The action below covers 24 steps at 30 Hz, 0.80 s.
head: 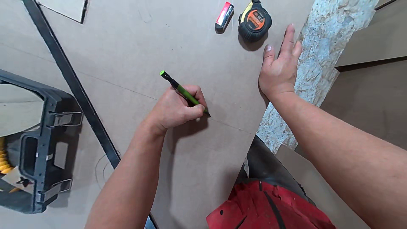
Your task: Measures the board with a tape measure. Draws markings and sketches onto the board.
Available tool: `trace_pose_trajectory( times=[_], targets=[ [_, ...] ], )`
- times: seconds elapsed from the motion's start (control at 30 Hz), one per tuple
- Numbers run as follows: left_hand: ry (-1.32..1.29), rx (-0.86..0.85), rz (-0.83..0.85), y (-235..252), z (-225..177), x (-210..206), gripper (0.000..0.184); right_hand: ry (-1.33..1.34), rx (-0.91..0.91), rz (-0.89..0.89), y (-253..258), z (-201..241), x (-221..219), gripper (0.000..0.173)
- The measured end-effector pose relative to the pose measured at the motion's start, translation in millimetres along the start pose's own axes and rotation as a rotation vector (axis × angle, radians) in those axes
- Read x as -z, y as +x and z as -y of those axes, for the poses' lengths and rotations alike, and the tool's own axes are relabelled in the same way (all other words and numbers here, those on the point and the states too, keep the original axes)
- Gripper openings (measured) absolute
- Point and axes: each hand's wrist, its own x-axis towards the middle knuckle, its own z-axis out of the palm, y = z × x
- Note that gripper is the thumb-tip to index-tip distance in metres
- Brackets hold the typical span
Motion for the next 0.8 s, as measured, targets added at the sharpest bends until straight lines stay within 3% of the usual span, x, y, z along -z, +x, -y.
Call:
trace_pose_trajectory(
  times=[0.8],
  targets=[
    [0.045,-0.023,-0.078,1.8,1.3,-3.6,0.004,0.005,-0.007,0.024,0.0,1.4,2.0,0.069]
  ],
)
